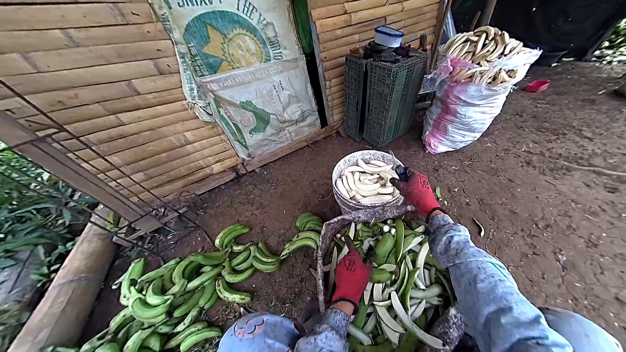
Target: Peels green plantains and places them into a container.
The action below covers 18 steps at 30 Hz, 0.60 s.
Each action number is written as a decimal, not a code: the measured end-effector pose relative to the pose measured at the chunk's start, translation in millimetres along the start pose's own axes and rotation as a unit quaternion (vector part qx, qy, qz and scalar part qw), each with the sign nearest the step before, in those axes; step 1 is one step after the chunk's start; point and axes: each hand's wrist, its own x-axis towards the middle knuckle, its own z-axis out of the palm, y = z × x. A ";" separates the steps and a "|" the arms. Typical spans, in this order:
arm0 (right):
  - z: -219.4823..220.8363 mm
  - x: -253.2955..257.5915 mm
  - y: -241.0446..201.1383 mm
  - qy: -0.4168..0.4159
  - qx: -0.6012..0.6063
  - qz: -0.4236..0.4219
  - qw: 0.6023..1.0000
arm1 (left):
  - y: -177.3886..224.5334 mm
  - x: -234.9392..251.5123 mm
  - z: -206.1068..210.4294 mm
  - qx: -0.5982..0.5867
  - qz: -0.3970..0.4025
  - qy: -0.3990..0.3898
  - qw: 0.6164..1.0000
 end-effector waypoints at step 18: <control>-26.6 -183.1 20.9 -0.111 0.003 -0.115 0.987 | -13.6 -11.0 -27.4 -0.286 0.148 0.025 0.946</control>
